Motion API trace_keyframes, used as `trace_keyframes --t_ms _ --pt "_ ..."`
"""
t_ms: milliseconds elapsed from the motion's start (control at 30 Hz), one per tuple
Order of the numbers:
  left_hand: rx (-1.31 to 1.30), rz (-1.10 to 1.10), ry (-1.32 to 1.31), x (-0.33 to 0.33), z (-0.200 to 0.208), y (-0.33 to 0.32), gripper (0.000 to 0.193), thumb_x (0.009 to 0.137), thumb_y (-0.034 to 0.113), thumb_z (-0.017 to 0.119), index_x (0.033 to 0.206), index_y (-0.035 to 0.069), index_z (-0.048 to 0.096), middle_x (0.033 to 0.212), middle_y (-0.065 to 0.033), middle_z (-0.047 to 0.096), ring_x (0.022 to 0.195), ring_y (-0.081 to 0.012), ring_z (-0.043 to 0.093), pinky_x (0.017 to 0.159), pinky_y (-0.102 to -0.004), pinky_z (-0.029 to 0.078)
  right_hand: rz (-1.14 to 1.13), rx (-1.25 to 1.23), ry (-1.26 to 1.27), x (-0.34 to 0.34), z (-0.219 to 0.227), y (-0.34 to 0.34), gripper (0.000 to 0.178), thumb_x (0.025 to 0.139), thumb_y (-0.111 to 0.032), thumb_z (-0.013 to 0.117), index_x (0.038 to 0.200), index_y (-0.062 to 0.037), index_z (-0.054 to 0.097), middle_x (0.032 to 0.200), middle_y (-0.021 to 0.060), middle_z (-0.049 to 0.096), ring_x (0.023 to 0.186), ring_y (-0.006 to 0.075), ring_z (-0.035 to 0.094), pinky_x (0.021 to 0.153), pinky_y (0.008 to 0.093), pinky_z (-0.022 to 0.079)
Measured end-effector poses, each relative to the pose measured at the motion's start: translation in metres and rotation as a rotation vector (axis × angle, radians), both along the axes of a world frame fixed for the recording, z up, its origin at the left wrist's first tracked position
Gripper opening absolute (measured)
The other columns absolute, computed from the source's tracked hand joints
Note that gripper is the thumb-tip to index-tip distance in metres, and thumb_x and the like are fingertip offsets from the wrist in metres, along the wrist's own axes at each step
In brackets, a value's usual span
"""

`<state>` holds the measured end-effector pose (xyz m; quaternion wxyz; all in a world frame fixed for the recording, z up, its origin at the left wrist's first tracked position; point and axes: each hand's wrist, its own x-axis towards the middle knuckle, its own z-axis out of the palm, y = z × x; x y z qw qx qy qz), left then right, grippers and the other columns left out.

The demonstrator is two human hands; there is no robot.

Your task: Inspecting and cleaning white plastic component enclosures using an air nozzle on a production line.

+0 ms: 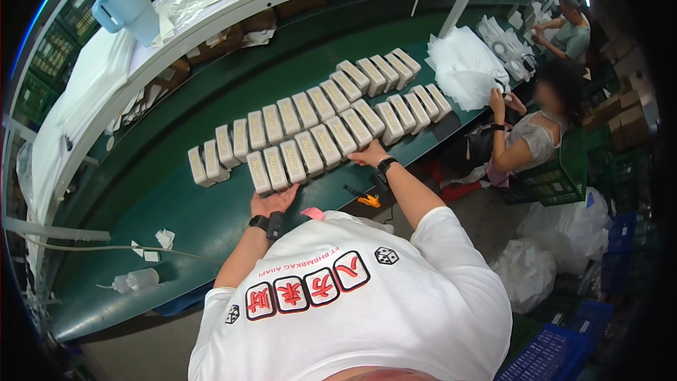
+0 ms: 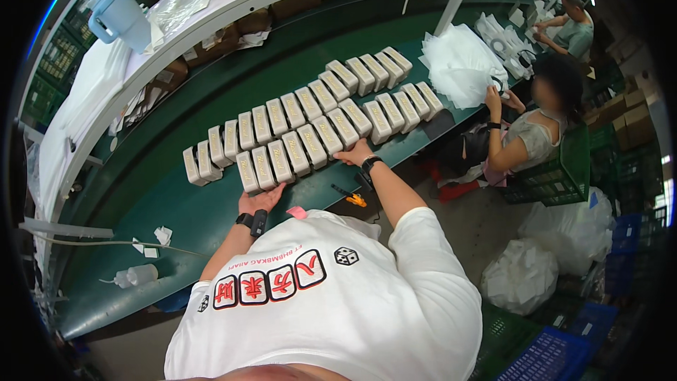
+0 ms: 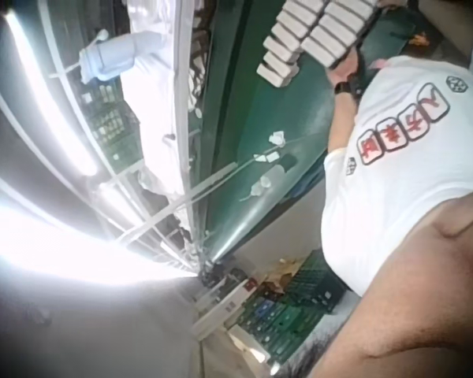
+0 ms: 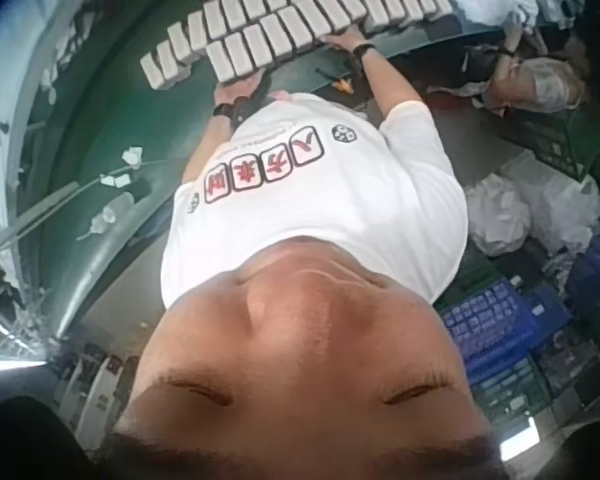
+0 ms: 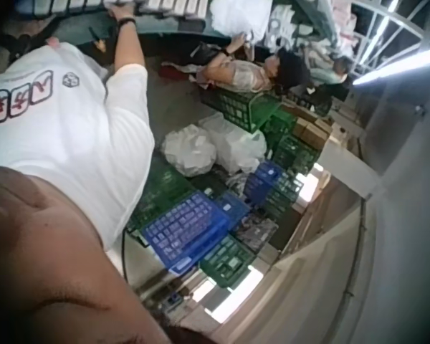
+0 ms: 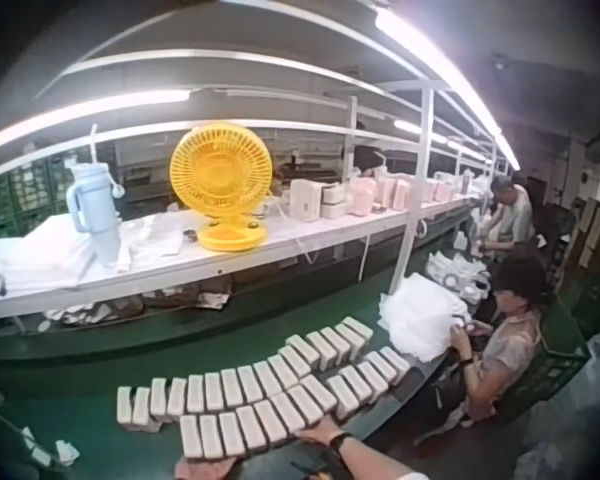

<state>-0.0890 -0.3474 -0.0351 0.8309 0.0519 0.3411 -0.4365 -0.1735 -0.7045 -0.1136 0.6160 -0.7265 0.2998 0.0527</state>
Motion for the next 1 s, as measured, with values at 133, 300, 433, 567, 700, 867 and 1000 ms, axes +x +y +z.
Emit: trace_keyframes --t_ms 133,300,433,567,700,867,1000 --pt "0.043 -0.059 -0.049 0.003 -0.013 0.012 0.09 0.088 0.07 0.028 0.144 0.0 0.022 0.148 -0.0234 0.028 0.136 -0.0403 0.031 0.109 -0.0553 0.028 -0.04 -0.085 0.07 0.002 0.024 0.013 0.089 0.069 -0.025 0.085 0.122 0.015 0.026 0.077 0.0124 0.064 0.06 0.0147 0.063 0.053 0.0249 0.053" --pt "0.086 -0.057 0.041 0.005 -0.024 0.036 0.08 0.092 0.064 0.032 0.142 0.002 0.026 0.143 -0.0209 0.039 0.133 -0.0346 0.039 0.107 -0.0524 0.031 -0.12 0.043 0.101 -0.025 0.005 0.007 0.101 0.072 -0.022 0.082 0.134 0.0146 0.012 0.078 0.015 0.063 0.061 0.0175 0.064 0.051 0.0271 0.052" --pt "0.172 0.035 -0.036 -0.002 -0.05 0.099 0.064 0.094 0.052 0.041 0.135 0.004 0.034 0.137 -0.0189 0.047 0.127 -0.0313 0.047 0.103 -0.0497 0.038 -0.45 0.242 0.094 -0.039 -0.001 -0.003 0.102 0.076 -0.015 0.077 0.142 0.007 0.002 0.094 0.0177 0.062 0.068 0.0185 0.066 0.051 0.028 0.054" --pt "0.22 0.17 0.017 -0.017 -0.066 0.149 0.05 0.094 0.042 0.049 0.126 0.005 0.041 0.131 -0.0172 0.053 0.119 -0.03 0.054 0.096 -0.0469 0.045 -0.708 0.182 0.005 -0.028 -0.006 -0.039 0.066 0.08 -0.017 0.072 0.128 0.0092 0.035 0.087 0.016 0.063 0.065 0.0207 0.067 0.048 0.0294 0.053" --pt "0.256 0.283 0.056 -0.03 -0.076 0.186 0.043 0.094 0.037 0.05 0.121 0.005 0.044 0.124 -0.0155 0.058 0.112 -0.0291 0.059 0.091 -0.0454 0.048 -0.601 0.217 0.003 -0.012 -0.004 -0.056 0.043 0.081 -0.02 0.069 0.11 0.0075 0.052 0.081 0.014 0.064 0.063 0.021 0.067 0.046 0.0296 0.052" --pt "0.3 0.36 0.099 -0.046 -0.083 0.201 0.036 0.094 0.034 0.05 0.115 0.005 0.047 0.115 -0.0135 0.063 0.103 -0.0278 0.063 0.084 -0.0423 0.05 -0.449 0.108 0.053 0.002 -0.012 -0.075 0.034 0.081 -0.02 0.069 0.102 0.0043 0.057 0.08 0.0117 0.065 0.06 0.0203 0.067 0.044 0.0293 0.051" --pt "0.328 0.416 0.147 -0.065 -0.086 0.208 0.032 0.094 0.032 0.051 0.111 0.005 0.049 0.109 -0.0128 0.064 0.098 -0.026 0.064 0.079 -0.0396 0.052 -0.369 0.024 0.041 0.004 -0.022 -0.081 0.033 0.081 -0.018 0.069 0.106 -0.0005 0.057 0.082 0.011 0.065 0.057 0.0197 0.066 0.043 0.0288 0.05"
